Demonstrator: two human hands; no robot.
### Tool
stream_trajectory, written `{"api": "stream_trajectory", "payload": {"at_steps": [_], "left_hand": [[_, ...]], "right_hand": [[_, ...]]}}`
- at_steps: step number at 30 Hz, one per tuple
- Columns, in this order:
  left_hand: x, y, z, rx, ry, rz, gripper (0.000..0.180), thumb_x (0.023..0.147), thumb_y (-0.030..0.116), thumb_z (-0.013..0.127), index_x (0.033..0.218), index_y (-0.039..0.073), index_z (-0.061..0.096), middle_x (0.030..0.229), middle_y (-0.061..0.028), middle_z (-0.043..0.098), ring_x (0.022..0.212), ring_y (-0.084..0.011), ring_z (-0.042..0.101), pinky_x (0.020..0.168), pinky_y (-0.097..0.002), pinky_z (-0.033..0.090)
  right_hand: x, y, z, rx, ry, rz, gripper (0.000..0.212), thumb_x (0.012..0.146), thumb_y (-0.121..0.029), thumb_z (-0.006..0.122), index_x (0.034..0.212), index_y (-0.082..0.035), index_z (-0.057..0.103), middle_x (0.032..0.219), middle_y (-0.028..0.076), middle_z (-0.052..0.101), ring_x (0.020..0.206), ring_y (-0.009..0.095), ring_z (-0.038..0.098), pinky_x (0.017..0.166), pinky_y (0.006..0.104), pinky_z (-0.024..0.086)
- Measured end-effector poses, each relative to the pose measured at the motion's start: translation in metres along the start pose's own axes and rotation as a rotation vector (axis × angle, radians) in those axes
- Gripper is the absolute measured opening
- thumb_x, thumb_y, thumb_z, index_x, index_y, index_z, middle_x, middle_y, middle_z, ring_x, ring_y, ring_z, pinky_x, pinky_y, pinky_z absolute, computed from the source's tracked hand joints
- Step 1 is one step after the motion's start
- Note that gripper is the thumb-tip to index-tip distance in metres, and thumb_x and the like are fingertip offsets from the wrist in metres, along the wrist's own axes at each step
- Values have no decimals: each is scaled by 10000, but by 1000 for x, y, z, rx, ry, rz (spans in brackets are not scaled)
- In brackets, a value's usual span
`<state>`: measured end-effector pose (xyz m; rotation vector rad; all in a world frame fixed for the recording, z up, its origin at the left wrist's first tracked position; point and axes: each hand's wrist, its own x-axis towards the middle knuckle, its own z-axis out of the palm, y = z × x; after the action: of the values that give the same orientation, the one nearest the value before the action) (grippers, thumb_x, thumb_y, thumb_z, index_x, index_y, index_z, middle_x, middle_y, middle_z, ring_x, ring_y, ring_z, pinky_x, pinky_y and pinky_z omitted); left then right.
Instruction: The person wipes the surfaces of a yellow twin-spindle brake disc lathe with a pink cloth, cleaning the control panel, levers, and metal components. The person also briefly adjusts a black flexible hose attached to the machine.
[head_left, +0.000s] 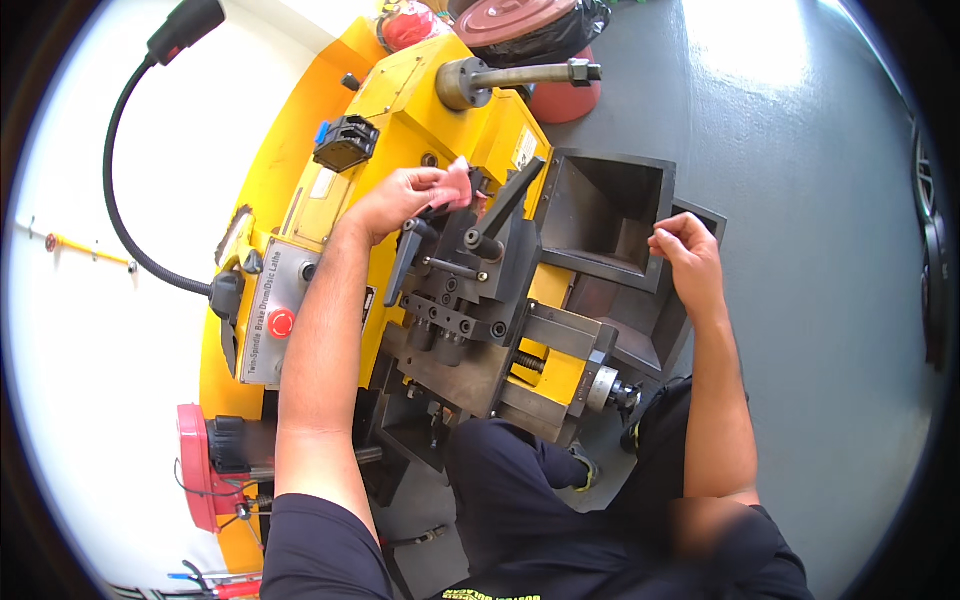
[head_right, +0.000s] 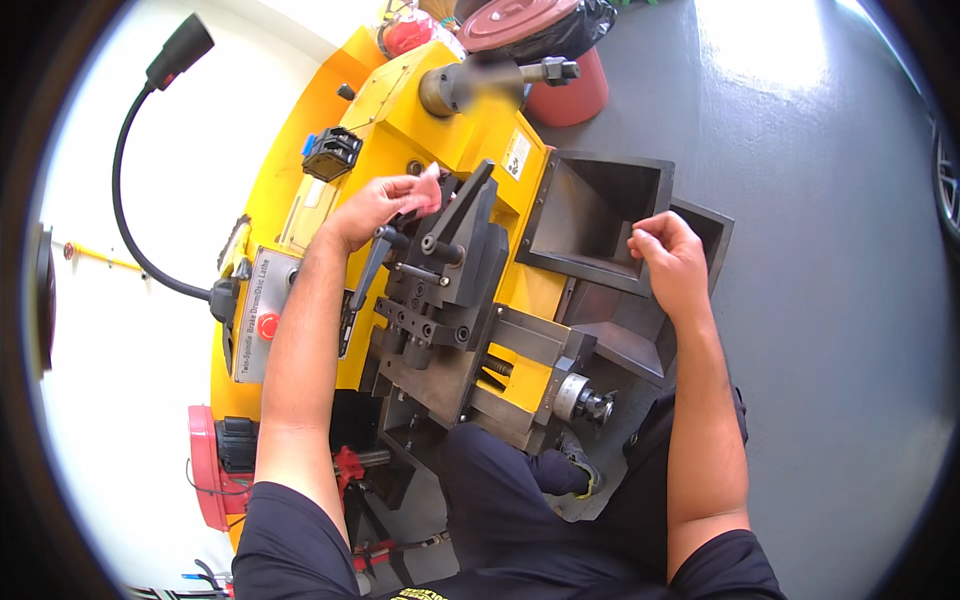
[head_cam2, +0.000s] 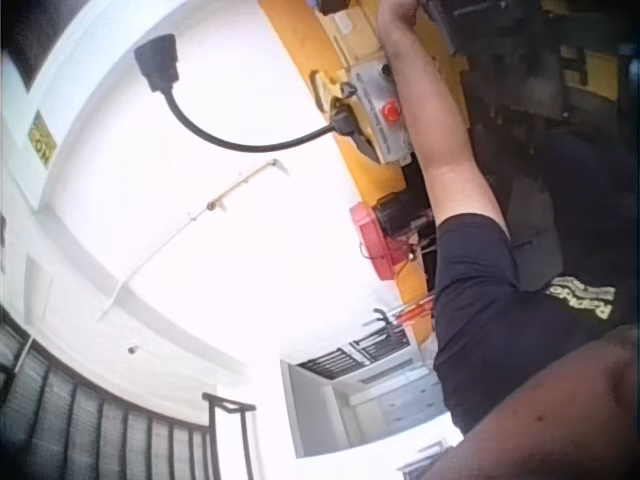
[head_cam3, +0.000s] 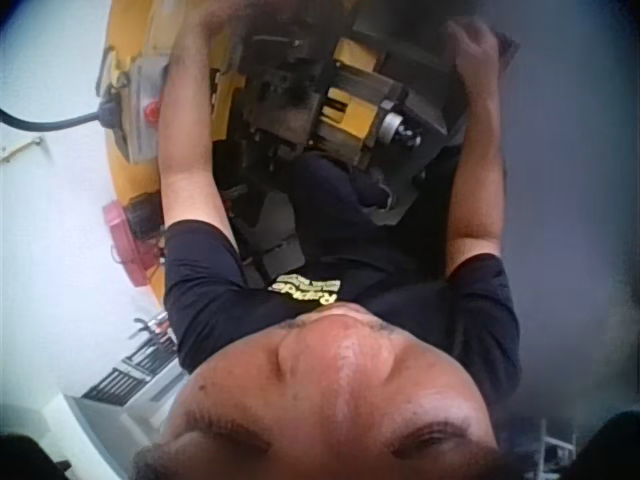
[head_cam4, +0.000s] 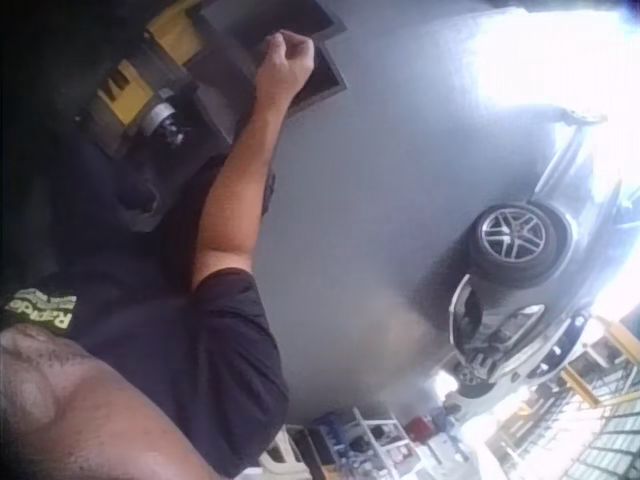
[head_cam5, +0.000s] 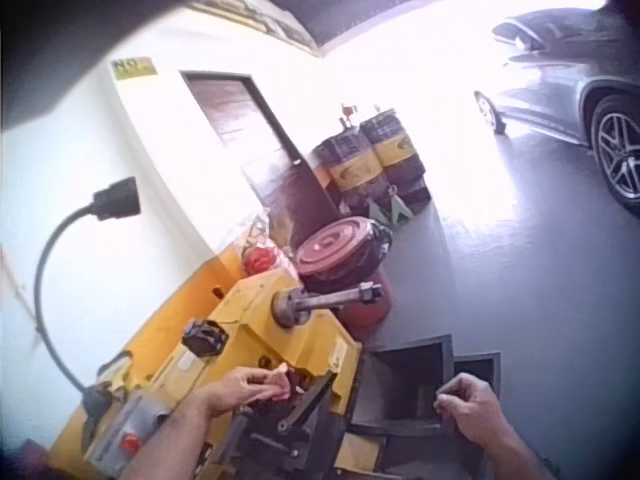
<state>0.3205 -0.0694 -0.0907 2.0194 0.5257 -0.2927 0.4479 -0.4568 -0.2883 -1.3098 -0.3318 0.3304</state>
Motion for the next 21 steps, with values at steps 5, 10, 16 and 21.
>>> {"api": "stream_trajectory", "payload": {"at_steps": [5,10,16,21], "left_hand": [[23,42,11,202,70,-118,307,1018,311,784,1165,42,805,993,23,778,848,-37,686,784,-233,546],[27,50,21,505,234,78,321,1021,319,770,1173,41,819,972,-10,804,841,-80,707,797,-263,559],[22,89,43,485,-140,368,309,956,278,811,1142,31,827,1088,-100,780,986,-196,728,892,-316,566],[22,117,80,721,-32,224,223,987,192,758,1135,32,805,1168,-106,716,1043,-263,687,982,-372,538]], "right_hand": [[5,12,10,54,-47,-10,87,1016,-83,682,1015,3,694,901,52,732,838,111,694,788,277,565],[10,17,17,108,18,7,85,1013,-81,685,1008,3,697,889,50,732,824,107,694,778,281,570],[1,21,25,-23,-46,-30,76,1038,-82,678,1034,-8,693,913,45,716,837,109,688,796,274,571],[-2,11,15,-34,-20,-23,86,998,-85,691,1014,-4,719,906,56,732,840,134,698,781,301,572]]}}
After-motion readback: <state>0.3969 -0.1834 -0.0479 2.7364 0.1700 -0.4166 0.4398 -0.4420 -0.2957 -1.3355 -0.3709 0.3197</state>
